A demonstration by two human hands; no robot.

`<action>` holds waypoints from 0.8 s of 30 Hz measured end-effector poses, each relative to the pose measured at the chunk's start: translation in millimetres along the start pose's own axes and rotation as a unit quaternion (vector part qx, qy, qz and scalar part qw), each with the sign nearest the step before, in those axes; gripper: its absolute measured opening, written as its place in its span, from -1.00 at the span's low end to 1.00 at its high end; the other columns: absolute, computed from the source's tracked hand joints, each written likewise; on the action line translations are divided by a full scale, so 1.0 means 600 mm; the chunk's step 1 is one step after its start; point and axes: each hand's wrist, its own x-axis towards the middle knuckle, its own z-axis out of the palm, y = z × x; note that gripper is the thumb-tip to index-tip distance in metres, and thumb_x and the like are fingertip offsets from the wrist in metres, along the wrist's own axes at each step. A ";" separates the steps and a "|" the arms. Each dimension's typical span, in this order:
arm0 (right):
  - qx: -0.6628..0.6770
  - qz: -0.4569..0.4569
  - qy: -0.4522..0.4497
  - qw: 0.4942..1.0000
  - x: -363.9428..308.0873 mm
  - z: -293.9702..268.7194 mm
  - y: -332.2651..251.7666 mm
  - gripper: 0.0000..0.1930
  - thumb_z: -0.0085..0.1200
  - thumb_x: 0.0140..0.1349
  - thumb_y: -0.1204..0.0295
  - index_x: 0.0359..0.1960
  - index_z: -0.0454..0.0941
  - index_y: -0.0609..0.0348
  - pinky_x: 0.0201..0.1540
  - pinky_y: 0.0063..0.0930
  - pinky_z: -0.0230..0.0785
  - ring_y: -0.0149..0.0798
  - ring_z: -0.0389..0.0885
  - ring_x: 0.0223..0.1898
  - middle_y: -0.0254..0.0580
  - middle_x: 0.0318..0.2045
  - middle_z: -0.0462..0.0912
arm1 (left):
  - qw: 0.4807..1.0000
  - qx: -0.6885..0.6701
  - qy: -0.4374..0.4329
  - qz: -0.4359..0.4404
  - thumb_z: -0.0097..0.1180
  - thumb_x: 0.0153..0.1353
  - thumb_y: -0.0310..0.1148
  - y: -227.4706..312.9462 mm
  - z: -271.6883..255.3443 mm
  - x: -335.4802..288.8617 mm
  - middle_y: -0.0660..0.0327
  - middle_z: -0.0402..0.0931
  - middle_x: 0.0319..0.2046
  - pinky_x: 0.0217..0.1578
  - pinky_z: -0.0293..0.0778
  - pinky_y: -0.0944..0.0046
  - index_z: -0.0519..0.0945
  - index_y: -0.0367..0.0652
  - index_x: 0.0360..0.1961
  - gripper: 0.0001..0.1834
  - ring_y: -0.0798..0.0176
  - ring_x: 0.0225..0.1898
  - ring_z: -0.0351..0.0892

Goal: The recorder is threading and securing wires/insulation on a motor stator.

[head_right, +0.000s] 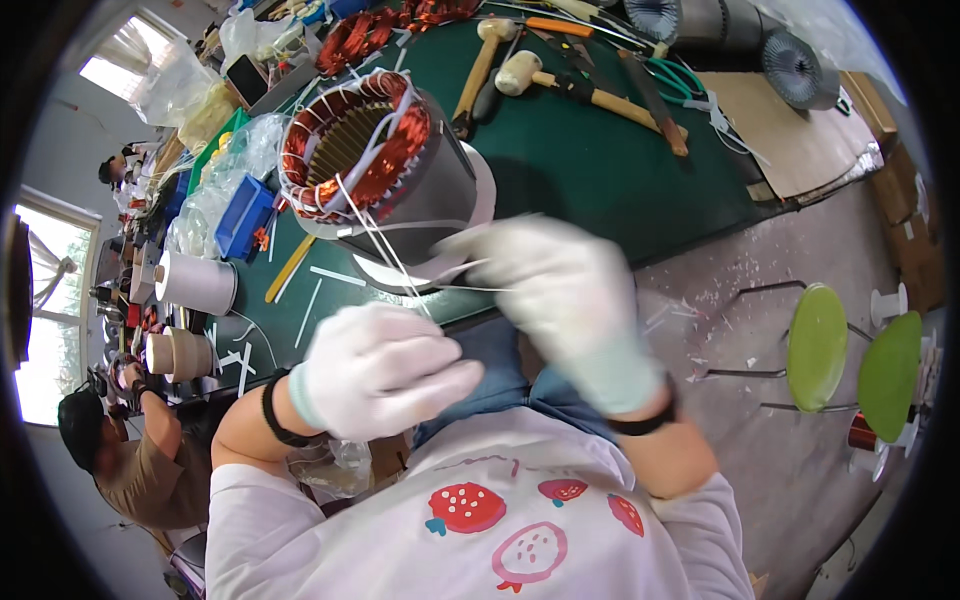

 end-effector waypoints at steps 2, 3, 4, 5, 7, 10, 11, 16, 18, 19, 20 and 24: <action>0.164 0.267 -0.040 0.949 0.022 0.093 -0.026 -0.68 0.10 0.51 0.24 -0.11 0.71 0.29 -0.08 -0.57 0.44 -0.51 0.57 -0.20 -0.33 -0.22 0.71 | 0.998 0.024 -0.061 0.011 0.26 -0.26 -0.33 -0.005 -0.002 -0.021 0.28 0.53 -0.21 -0.26 0.58 0.25 0.74 -0.07 -0.21 -0.56 0.20 -0.23 0.58; 0.196 0.257 -0.041 0.945 0.024 0.091 -0.046 -0.71 0.05 0.52 0.28 -0.16 0.72 0.25 -0.06 -0.58 0.43 -0.48 0.56 -0.14 -0.33 -0.21 0.69 | 0.996 0.082 0.014 0.045 0.25 -0.29 -0.33 -0.007 -0.005 -0.022 0.25 0.54 -0.19 -0.21 0.58 0.23 0.74 -0.09 -0.25 -0.57 0.20 -0.20 0.60; 0.202 0.202 -0.034 0.958 0.004 0.075 -0.045 -0.70 0.06 0.52 0.26 -0.19 0.73 0.23 -0.05 -0.57 0.42 -0.47 0.54 -0.12 -0.28 -0.20 0.68 | 0.999 0.034 -0.020 0.016 0.27 -0.24 -0.34 -0.025 -0.036 -0.027 0.21 0.56 -0.17 -0.15 0.59 0.18 0.73 -0.12 -0.22 -0.58 0.15 -0.16 0.61; 0.204 0.144 -0.025 0.968 -0.013 0.060 -0.044 -0.69 0.08 0.52 0.23 -0.22 0.73 0.21 -0.04 -0.56 0.42 -0.47 0.52 -0.10 -0.24 -0.19 0.67 | 0.999 -0.015 -0.051 -0.009 0.30 -0.20 -0.35 -0.044 -0.067 -0.030 0.17 0.59 -0.15 -0.08 0.59 0.14 0.73 -0.16 -0.20 -0.59 0.11 -0.11 0.63; -0.025 -0.133 -0.003 0.991 0.028 0.056 -0.053 -0.59 0.13 0.46 0.06 -0.28 0.64 0.22 -0.09 -0.52 0.41 -0.40 0.51 -0.18 -0.12 -0.19 0.63 | 0.951 0.183 0.188 -0.162 0.40 -0.21 -0.42 -0.101 -0.057 -0.021 0.17 0.66 -0.26 -0.16 0.57 0.11 0.71 -0.21 -0.16 -0.55 0.03 -0.20 0.66; 0.499 -0.022 -0.139 0.855 0.077 0.132 -0.051 -0.63 0.05 0.53 0.11 -0.02 0.47 0.23 -0.15 -0.61 0.40 -0.41 0.54 -0.29 -0.16 -0.19 0.66 | 0.976 0.079 0.132 -0.156 0.44 -0.19 -0.53 -0.152 -0.053 -0.018 0.16 0.62 -0.33 -0.24 0.49 0.08 0.71 -0.16 -0.09 -0.50 0.00 -0.32 0.62; 0.530 0.037 -0.086 0.843 0.068 0.148 -0.050 -0.59 0.01 0.54 0.07 -0.11 0.50 0.26 -0.21 -0.60 0.38 -0.45 0.51 -0.33 -0.17 -0.24 0.66 | 0.975 0.049 0.167 -0.134 0.44 -0.18 -0.51 -0.161 -0.043 -0.016 0.22 0.61 -0.35 -0.29 0.46 0.10 0.72 -0.13 -0.08 -0.50 0.04 -0.40 0.59; 0.244 0.020 -0.040 0.969 0.022 0.136 0.045 -0.53 0.03 0.51 0.03 -0.33 0.54 0.27 -0.27 -0.54 0.36 -0.48 0.48 -0.37 -0.29 -0.40 0.59 | 0.982 0.065 0.144 -0.108 0.47 -0.19 -0.47 -0.169 -0.049 -0.039 0.27 0.63 -0.36 -0.33 0.41 0.16 0.73 -0.10 -0.08 -0.49 0.10 -0.39 0.57; 0.160 -0.046 -0.056 0.985 0.030 0.126 0.073 -0.57 0.03 0.54 0.09 -0.32 0.55 0.27 -0.29 -0.52 0.33 -0.45 0.44 -0.40 -0.32 -0.43 0.54 | 0.977 0.042 0.112 -0.178 0.48 -0.17 -0.49 -0.161 -0.055 -0.043 0.26 0.65 -0.32 -0.24 0.47 0.21 0.72 -0.14 -0.05 -0.47 0.14 -0.28 0.61; 0.137 -0.088 -0.054 0.985 0.032 0.127 0.081 -0.59 0.01 0.55 0.12 -0.30 0.55 0.26 -0.28 -0.52 0.32 -0.44 0.43 -0.41 -0.32 -0.43 0.53 | 0.977 0.048 0.110 -0.175 0.48 -0.17 -0.49 -0.160 -0.059 -0.033 0.26 0.65 -0.32 -0.24 0.47 0.21 0.72 -0.14 -0.05 -0.47 0.14 -0.28 0.61; 0.142 -0.087 -0.051 0.985 0.023 0.128 0.081 -0.59 0.01 0.55 0.12 -0.30 0.55 0.26 -0.28 -0.52 0.32 -0.44 0.43 -0.41 -0.32 -0.43 0.53 | 0.960 -0.010 0.132 -0.247 0.46 -0.14 -0.49 -0.148 -0.057 -0.027 0.23 0.65 -0.31 -0.18 0.49 0.22 0.72 -0.17 -0.06 -0.51 0.17 -0.24 0.62; 0.213 -0.076 0.011 0.974 0.024 0.138 0.076 -0.72 0.03 0.55 0.30 -0.22 0.60 0.29 -0.29 -0.52 0.33 -0.45 0.44 -0.35 -0.28 -0.35 0.53 | 0.880 -0.106 0.206 -0.414 0.40 0.05 -0.56 -0.130 -0.026 -0.012 0.23 0.64 -0.31 -0.11 0.52 0.35 0.71 -0.26 -0.20 -0.75 0.34 -0.20 0.62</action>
